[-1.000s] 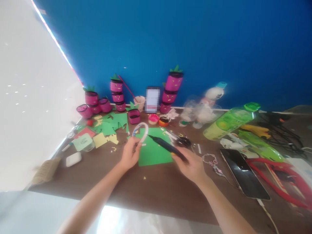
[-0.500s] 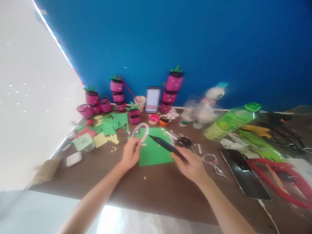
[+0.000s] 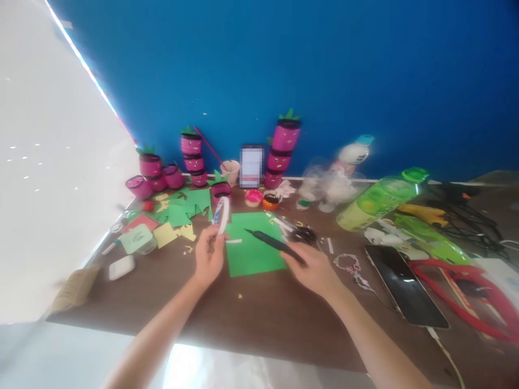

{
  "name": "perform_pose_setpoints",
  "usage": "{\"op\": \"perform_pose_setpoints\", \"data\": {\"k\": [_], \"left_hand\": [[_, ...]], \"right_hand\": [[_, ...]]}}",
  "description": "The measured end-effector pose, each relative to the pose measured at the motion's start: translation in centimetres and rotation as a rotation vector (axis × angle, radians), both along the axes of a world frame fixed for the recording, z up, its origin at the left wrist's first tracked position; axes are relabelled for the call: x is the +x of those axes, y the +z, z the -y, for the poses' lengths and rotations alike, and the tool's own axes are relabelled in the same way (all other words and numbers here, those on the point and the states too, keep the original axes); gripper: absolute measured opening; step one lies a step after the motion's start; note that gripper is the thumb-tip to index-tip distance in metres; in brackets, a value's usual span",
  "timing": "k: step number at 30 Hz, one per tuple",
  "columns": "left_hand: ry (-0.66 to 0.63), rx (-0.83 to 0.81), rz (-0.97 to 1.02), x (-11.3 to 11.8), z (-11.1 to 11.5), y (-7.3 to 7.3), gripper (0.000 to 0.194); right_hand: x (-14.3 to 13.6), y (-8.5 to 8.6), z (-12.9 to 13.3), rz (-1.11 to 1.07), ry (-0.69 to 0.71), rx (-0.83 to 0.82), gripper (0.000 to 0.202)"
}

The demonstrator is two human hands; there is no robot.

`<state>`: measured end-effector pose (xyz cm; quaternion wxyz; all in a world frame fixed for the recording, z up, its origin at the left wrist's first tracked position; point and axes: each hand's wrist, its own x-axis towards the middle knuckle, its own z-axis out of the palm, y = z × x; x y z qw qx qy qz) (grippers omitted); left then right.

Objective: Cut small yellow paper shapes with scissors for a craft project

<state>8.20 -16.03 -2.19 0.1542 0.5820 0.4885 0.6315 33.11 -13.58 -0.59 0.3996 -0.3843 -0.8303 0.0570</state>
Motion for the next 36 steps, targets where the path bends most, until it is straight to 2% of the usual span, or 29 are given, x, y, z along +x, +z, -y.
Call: {"op": "perform_pose_setpoints", "data": {"k": [5, 8, 11, 15, 19, 21, 23, 26, 28, 32, 36], "left_hand": [[-0.013, -0.076, 0.006, -0.1, -0.2, -0.2, 0.016], [-0.035, -0.075, -0.016, 0.0, 0.0, -0.1, 0.015], [-0.068, -0.071, -0.043, 0.1, 0.3, 0.2, 0.014], [-0.109, -0.083, -0.070, 0.3, 0.4, 0.3, 0.015], [-0.166, -0.090, -0.092, 0.5, 0.3, 0.1, 0.015], [-0.218, -0.094, -0.120, 0.5, 0.3, 0.0, 0.014], [-0.304, -0.113, -0.181, 0.6, 0.3, -0.1, 0.015], [-0.428, -0.138, -0.345, 0.9, 0.4, -0.1, 0.014], [-0.486, -0.131, -0.446, 1.3, 0.5, -0.1, 0.014], [-0.554, -0.101, -0.531, 2.1, 0.9, 0.1, 0.012], [-0.589, -0.058, -0.542, 2.5, 1.1, 0.1, 0.013]], "right_hand": [[0.7, 0.6, -0.9, -0.114, -0.276, -0.001, 0.016], [1.5, 0.5, -1.7, -0.071, -0.397, -0.016, 0.011], [2.5, -0.2, -2.9, 0.058, -0.513, -0.039, 0.017], [4.1, -0.9, -3.7, 0.332, -0.644, -0.102, 0.027], [4.8, -0.7, -3.4, 0.593, -0.748, -0.179, 0.026], [4.4, -0.5, -3.2, 0.599, -0.769, -0.152, 0.025], [3.5, -0.4, -3.0, 0.462, -0.676, -0.084, 0.023], [1.5, -0.2, -2.1, 0.053, -0.294, -0.044, 0.016], [0.1, 0.0, -1.1, -0.123, -0.118, -0.020, 0.014], [-2.0, 0.5, 1.0, -0.275, 0.084, -0.006, 0.016], [-2.7, 0.6, 1.7, -0.350, 0.116, -0.041, 0.017]]}}
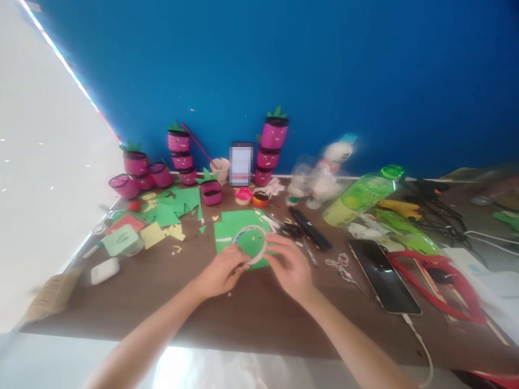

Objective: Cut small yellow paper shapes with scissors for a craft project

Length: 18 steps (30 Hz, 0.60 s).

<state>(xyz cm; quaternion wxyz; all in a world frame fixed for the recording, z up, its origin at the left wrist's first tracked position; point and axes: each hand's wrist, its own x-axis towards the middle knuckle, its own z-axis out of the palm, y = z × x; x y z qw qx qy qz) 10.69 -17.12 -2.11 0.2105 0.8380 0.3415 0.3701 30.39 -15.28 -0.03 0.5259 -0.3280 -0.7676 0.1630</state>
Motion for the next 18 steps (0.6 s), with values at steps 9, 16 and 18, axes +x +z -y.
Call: {"op": "perform_pose_setpoints", "data": {"k": [9, 16, 18], "left_hand": [[-0.012, 0.023, -0.016, 0.07, 0.20, -0.64, 0.010], [0.000, -0.036, -0.012, 0.28, 0.48, -0.59, 0.011], [0.017, -0.063, 0.001, 0.37, 0.59, -0.65, 0.012]], "right_hand": [[-0.31, -0.62, 0.04, -0.106, 0.034, -0.039, 0.018], [-0.15, -0.71, 0.03, -0.045, 0.044, -0.150, 0.011], [-0.21, -0.63, 0.11, -0.051, 0.054, -0.195, 0.011]]}}
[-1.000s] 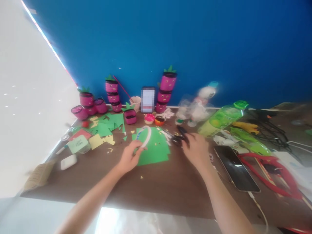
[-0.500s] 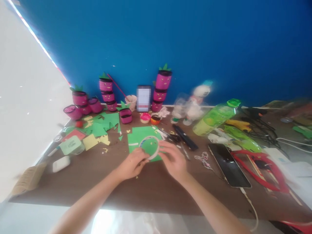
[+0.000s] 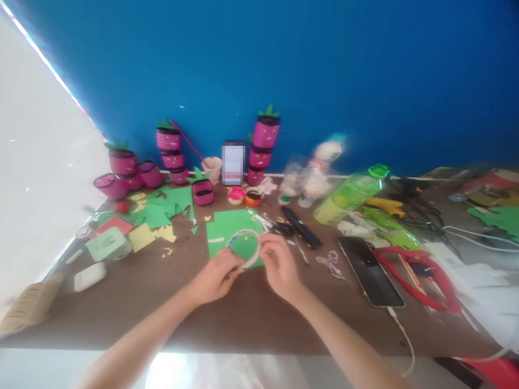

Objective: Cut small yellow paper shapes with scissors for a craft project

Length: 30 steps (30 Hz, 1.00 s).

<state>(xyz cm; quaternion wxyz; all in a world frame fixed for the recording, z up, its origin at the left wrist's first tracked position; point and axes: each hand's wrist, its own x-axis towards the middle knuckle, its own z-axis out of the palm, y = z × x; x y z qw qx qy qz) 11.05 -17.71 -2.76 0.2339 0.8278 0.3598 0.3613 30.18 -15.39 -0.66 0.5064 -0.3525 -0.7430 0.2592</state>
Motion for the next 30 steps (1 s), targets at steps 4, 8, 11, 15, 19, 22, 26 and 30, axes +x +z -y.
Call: {"op": "perform_pose_setpoints", "data": {"k": [4, 8, 11, 15, 19, 22, 26, 30], "left_hand": [[0.019, -0.041, 0.012, 0.0, 0.2, -0.1, 0.012], [0.112, 0.078, -0.073, -0.9, -0.4, 0.2, 0.013], [0.305, 0.228, -0.258, -2.3, -1.5, 0.5, 0.016], [0.518, 0.311, -0.468, -4.3, -3.0, 0.7, 0.022], [0.642, 0.330, -0.561, -5.0, -3.4, 0.5, 0.032], [0.625, 0.269, -0.485, -4.0, -3.1, 0.4, 0.034], [0.459, 0.032, -0.364, -1.4, -3.0, 0.7, 0.024], [0.321, -0.123, -0.289, 1.0, -4.3, 1.5, 0.019]], "right_hand": [[-0.2, 0.0, 0.1, -0.099, -0.009, -0.126, 0.010], [0.1, -0.3, -0.6, -0.177, -0.123, -0.271, 0.010], [0.7, -0.6, -1.6, -0.170, -0.193, -0.349, 0.008], [1.0, -1.1, -2.7, -0.119, -0.224, -0.429, 0.010], [0.8, -1.5, -3.2, -0.069, -0.177, -0.516, 0.012], [0.6, -2.0, -3.3, -0.076, -0.153, -0.561, 0.012], [0.6, -2.6, -3.4, -0.104, -0.130, -0.580, 0.012], [0.5, -2.7, -3.5, -0.113, -0.088, -0.570, 0.013]]}}
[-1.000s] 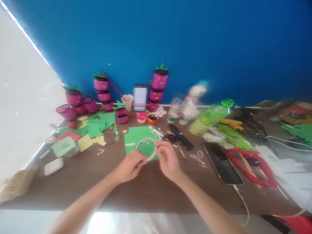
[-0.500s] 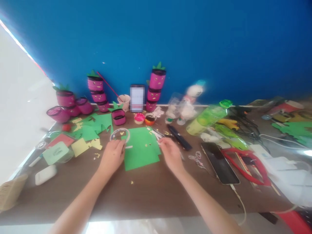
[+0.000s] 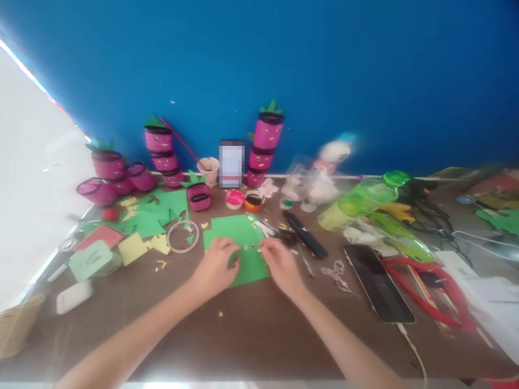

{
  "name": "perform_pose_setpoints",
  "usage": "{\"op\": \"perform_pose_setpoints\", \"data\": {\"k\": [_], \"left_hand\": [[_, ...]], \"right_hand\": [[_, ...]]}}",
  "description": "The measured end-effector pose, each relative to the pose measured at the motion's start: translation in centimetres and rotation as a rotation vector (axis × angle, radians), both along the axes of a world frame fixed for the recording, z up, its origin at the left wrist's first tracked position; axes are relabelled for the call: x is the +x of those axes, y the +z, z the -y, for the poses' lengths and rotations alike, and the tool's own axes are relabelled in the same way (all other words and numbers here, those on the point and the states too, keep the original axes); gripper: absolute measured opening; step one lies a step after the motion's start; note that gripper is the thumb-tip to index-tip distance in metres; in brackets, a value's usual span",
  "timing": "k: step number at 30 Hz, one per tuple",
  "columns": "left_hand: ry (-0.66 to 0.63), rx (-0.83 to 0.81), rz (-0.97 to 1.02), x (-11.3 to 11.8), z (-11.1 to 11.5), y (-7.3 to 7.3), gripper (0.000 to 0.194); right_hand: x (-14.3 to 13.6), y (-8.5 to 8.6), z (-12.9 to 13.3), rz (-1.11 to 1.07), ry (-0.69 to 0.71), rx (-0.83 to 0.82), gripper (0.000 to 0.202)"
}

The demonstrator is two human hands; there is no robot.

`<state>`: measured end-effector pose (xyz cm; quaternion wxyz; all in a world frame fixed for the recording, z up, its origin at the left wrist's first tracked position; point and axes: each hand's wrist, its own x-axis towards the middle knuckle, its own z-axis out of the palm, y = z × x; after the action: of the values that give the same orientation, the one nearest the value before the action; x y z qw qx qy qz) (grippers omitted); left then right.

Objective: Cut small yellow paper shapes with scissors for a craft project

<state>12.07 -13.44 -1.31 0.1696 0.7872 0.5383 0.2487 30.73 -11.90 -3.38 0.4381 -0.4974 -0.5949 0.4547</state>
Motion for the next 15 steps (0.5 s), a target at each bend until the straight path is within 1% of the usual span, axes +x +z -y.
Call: {"op": "perform_pose_setpoints", "data": {"k": [3, 7, 12, 15], "left_hand": [[-0.028, -0.021, -0.043, 0.9, -1.8, 0.2, 0.015], [-0.040, -0.081, -0.087, 1.4, -3.6, -0.5, 0.007], [-0.035, -0.017, -0.173, 2.0, -3.9, -1.7, 0.008], [-0.044, -0.012, -0.157, 2.0, -3.8, -2.2, 0.009]], "right_hand": [[0.0, -0.1, 0.1, -0.003, 0.008, 0.041, 0.011], [0.1, -0.5, 0.1, 0.019, -0.006, 0.132, 0.011], [0.0, -0.5, 0.1, 0.060, 0.021, 0.174, 0.008], [0.0, -0.4, 0.0, 0.089, 0.028, 0.181, 0.009]]}}
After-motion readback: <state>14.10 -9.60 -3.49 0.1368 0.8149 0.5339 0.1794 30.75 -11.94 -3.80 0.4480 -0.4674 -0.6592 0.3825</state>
